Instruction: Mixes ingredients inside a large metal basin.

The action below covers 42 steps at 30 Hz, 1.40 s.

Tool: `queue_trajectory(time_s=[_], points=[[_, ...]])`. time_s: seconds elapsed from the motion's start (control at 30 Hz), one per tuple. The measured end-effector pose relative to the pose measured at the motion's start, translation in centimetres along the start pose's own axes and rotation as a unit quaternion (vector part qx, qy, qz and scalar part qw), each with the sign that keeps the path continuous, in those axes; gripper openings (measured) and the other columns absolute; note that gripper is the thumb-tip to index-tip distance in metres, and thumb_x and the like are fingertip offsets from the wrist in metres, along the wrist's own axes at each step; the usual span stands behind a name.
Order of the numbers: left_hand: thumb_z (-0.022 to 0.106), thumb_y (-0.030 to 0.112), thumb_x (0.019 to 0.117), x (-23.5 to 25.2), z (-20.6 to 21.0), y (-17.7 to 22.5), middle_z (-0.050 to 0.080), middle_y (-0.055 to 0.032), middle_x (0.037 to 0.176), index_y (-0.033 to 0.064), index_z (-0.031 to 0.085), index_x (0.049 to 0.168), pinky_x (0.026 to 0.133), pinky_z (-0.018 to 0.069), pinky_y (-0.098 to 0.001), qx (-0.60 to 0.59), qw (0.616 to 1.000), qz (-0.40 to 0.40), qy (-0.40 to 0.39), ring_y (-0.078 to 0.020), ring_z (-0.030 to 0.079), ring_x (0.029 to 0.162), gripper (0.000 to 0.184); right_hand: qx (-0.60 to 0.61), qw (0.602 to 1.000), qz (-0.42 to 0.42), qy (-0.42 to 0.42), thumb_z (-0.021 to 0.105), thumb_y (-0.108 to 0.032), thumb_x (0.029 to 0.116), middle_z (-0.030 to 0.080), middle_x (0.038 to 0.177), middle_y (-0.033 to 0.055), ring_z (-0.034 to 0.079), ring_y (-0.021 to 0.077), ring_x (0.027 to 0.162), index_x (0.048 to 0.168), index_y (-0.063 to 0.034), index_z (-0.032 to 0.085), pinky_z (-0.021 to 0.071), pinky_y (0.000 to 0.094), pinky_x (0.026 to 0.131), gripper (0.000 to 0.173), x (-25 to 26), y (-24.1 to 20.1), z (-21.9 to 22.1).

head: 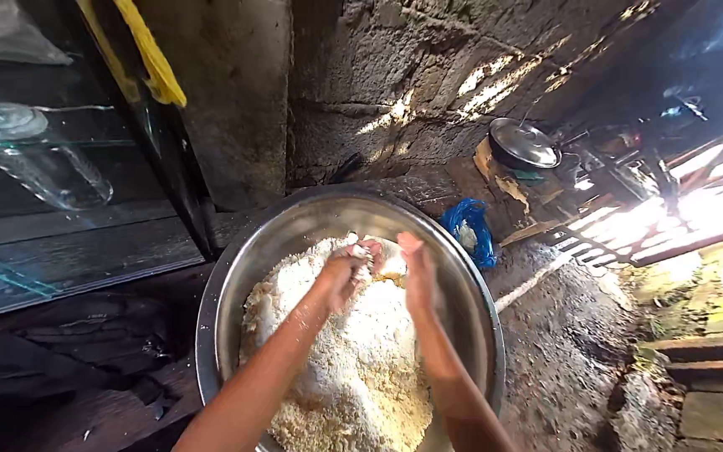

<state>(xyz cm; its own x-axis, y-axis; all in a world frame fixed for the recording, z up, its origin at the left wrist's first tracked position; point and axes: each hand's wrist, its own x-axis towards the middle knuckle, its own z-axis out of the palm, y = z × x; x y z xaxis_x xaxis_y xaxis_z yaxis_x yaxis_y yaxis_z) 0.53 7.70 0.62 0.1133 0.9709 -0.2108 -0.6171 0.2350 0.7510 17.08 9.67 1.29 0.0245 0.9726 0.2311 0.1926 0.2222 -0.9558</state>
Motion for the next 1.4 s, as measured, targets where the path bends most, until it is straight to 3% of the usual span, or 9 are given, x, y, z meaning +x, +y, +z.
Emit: queue_trajectory(time_s=[0.2, 0.4, 0.53, 0.63, 0.77, 0.83, 0.93, 1.07, 1.4], points=[[0.022, 0.023, 0.1138, -2.3, 1.4, 0.0, 0.059, -0.0147, 0.127, -0.0015, 0.047, 0.142, 0.095, 0.0496, -0.0304, 0.076, 0.995, 0.029, 0.060, -0.0142, 0.059, 0.110, 0.045, -0.004, 0.989, -0.019, -0.145, 0.024, -0.052, 0.1056, 0.006, 0.167, 0.0321, 0.006, 0.0352, 0.159, 0.159, 0.0123, 0.012, 0.0033, 0.0455, 0.130, 0.084, -3.6, 0.7, 8.7], [0.019, 0.046, 0.1117, -1.7, 1.1, -0.4, 0.067, -0.0109, 0.115, 0.0052, 0.056, 0.133, 0.093, 0.0532, -0.0378, -0.022, 0.998, -0.001, 0.055, -0.0178, 0.064, 0.106, 0.059, -0.079, 0.987, -0.048, -0.135, 0.021, -0.073, 0.0998, 0.002, 0.172, 0.0164, 0.001, 0.0254, 0.160, 0.164, -0.0031, 0.011, 0.0078, 0.0469, 0.130, 0.096, 0.0, 1.2, 8.8], [0.020, 0.027, 0.1137, -1.2, -0.6, 1.2, 0.061, -0.0128, 0.111, -0.0004, 0.051, 0.133, 0.085, 0.0532, -0.0298, -0.028, 0.998, 0.011, 0.056, -0.0153, 0.061, 0.097, 0.046, -0.119, 0.968, -0.095, -0.201, 0.030, -0.056, 0.1016, 0.020, 0.165, 0.0313, 0.014, 0.0395, 0.157, 0.156, 0.0126, 0.026, 0.0017, 0.0544, 0.129, 0.088, -2.1, 1.9, 9.7], [0.014, 0.059, 0.1074, -1.0, -1.8, 2.3, 0.067, -0.0108, 0.119, 0.0065, 0.055, 0.136, 0.094, 0.0524, -0.0364, 0.036, 0.998, -0.033, 0.039, -0.0179, 0.064, 0.109, 0.073, -0.155, 0.957, -0.084, -0.231, 0.013, -0.062, 0.1048, 0.011, 0.171, 0.0210, 0.004, 0.0315, 0.160, 0.162, 0.0034, 0.017, 0.0019, 0.0548, 0.129, 0.087, 0.7, 2.1, 9.9], [0.028, 0.055, 0.1090, -1.5, -4.6, 5.9, 0.059, -0.0177, 0.136, 0.0034, 0.055, 0.140, 0.108, 0.0429, -0.0488, 0.269, 0.957, 0.001, 0.107, -0.0276, 0.055, 0.126, 0.066, -0.187, 0.927, 0.013, -0.325, 0.043, -0.026, 0.1102, 0.061, 0.134, 0.0242, 0.059, 0.0325, 0.125, 0.143, 0.0027, 0.052, 0.0452, 0.0518, 0.108, 0.044, 3.6, 2.1, 11.3], [0.042, 0.047, 0.1087, -0.7, -6.9, 6.4, 0.055, -0.0220, 0.142, 0.0025, 0.051, 0.144, 0.109, 0.0413, -0.0572, 0.292, 0.932, 0.063, 0.203, -0.0344, 0.052, 0.131, 0.058, -0.289, 0.847, -0.065, -0.442, 0.068, -0.034, 0.0978, 0.053, 0.149, 0.0185, 0.050, 0.0315, 0.139, 0.151, -0.0071, 0.049, 0.0367, 0.0527, 0.118, 0.063, 3.2, 3.3, 13.0], [0.045, 0.039, 0.1096, 0.0, -8.8, 6.9, 0.051, -0.0207, 0.147, 0.0018, 0.048, 0.145, 0.111, 0.0393, -0.0549, 0.261, 0.928, 0.095, 0.248, -0.0342, 0.049, 0.136, 0.051, -0.388, 0.759, -0.280, -0.441, 0.051, -0.070, 0.0952, 0.060, 0.140, 0.0191, 0.054, 0.0383, 0.131, 0.140, -0.0223, 0.064, 0.0398, 0.0616, 0.107, 0.066, 2.0, 5.9, 15.1], [0.042, 0.034, 0.1113, -0.1, -8.1, 6.7, 0.062, -0.0132, 0.137, 0.0007, 0.057, 0.134, 0.107, 0.0458, -0.0421, 0.238, 0.944, 0.088, 0.211, -0.0240, 0.060, 0.125, 0.043, -0.344, 0.781, -0.378, -0.359, 0.057, -0.044, 0.1021, 0.072, 0.114, 0.0193, 0.069, 0.0359, 0.111, 0.113, -0.0051, 0.075, 0.0551, 0.0537, 0.094, 0.044, 4.0, 7.8, 16.9], [0.045, 0.027, 0.1109, 2.4, -10.4, 5.9, 0.070, -0.0152, 0.117, 0.0003, 0.066, 0.120, 0.096, 0.0485, -0.0471, 0.286, 0.913, 0.106, 0.271, -0.0251, 0.065, 0.107, 0.035, -0.352, 0.896, 0.051, -0.265, 0.049, -0.044, 0.1054, 0.070, 0.087, 0.0169, 0.069, 0.0369, 0.089, 0.092, -0.0067, 0.072, 0.0514, 0.0620, 0.076, 0.046, 5.8, 4.1, 19.9]])
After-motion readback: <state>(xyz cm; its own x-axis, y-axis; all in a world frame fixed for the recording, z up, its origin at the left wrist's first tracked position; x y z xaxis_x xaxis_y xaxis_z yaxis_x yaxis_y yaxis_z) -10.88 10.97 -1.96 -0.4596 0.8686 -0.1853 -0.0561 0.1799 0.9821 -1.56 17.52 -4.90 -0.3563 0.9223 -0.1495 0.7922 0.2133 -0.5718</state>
